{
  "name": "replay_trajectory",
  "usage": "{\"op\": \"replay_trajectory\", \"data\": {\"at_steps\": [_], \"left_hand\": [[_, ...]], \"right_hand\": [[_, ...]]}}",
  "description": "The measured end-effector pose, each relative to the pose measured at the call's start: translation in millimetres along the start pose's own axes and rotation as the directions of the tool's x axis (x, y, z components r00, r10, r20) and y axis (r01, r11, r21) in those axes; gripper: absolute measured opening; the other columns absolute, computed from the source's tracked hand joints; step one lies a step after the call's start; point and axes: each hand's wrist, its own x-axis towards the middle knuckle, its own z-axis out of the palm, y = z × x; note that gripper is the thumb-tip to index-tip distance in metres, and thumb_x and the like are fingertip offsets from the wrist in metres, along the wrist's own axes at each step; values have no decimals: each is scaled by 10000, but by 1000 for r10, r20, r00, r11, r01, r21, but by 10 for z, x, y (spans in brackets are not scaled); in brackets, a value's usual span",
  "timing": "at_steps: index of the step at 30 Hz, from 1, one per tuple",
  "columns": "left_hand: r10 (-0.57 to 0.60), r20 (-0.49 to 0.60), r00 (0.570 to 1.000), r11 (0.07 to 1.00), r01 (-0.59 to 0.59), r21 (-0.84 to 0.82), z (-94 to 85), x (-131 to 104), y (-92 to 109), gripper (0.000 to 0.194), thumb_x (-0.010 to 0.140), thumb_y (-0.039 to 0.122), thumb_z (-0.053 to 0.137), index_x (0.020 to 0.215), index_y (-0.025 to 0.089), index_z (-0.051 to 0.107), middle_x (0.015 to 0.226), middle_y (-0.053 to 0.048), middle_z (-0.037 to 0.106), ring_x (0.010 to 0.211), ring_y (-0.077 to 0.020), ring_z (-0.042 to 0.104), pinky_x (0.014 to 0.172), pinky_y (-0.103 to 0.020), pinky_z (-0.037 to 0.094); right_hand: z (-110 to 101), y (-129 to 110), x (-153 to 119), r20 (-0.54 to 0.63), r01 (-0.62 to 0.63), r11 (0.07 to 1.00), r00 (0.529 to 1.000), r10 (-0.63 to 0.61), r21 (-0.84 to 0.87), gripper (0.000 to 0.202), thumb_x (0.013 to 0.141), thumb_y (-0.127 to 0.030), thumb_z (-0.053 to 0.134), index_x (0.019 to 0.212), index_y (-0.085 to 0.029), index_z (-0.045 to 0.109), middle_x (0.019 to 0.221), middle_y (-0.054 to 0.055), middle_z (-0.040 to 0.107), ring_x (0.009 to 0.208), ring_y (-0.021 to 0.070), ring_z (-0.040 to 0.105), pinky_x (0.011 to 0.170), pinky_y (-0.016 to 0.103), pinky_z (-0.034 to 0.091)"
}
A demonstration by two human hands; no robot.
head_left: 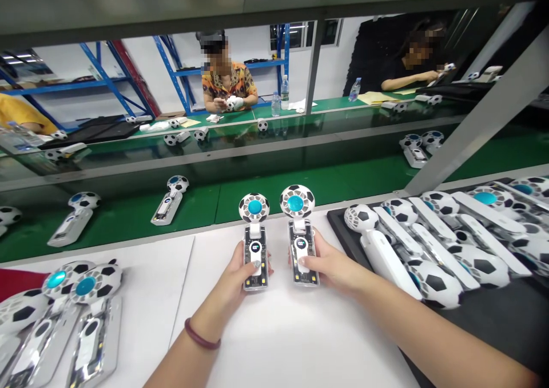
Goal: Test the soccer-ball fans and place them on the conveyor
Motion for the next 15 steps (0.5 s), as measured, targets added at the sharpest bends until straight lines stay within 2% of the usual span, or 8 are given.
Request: {"op": "replay_trajectory", "data": {"at_steps": [4, 8, 11, 15], "left_hand": [[-3, -6, 1000, 1000, 3, 9, 9, 1, 7, 393, 677, 247, 660, 1023, 189, 484, 915, -59, 596, 725, -181, 592, 753, -376, 482], [22, -26, 999, 1000, -22, 19, 28, -2, 11, 377, 676, 253, 664, 1007, 185, 495, 937, -66, 597, 718, -176, 591, 710, -347, 483], [35, -25, 999, 999, -35, 26, 33, -5, 10, 365, 672, 249, 668, 993, 183, 507, 944, -66, 596, 698, -167, 585, 654, -311, 472], [29, -32, 999, 999, -28, 30, 33, -7, 11, 370, 673, 231, 664, 1002, 185, 501, 929, -64, 601, 698, -167, 584, 642, -302, 467]], "right_hand": [[-32, 24, 18, 1, 8, 998, 1000, -8, -55, 582, 682, -240, 656, 1156, -249, 317, 908, 0, 515, 815, 158, 533, 703, 291, 423], [-54, 38, 31, -67, -6, 993, 998, -2, -122, 550, 693, -223, 620, 1158, -256, 328, 903, -3, 526, 830, 169, 538, 728, 307, 425], [-63, 49, 42, -108, -13, 994, 994, 0, -113, 551, 682, -218, 607, 1154, -265, 327, 866, -16, 525, 828, 175, 538, 729, 312, 425], [-63, 58, 48, -98, 7, 996, 995, -15, -83, 568, 675, -212, 611, 1157, -264, 316, 856, -19, 524, 826, 169, 533, 727, 302, 423]]}}
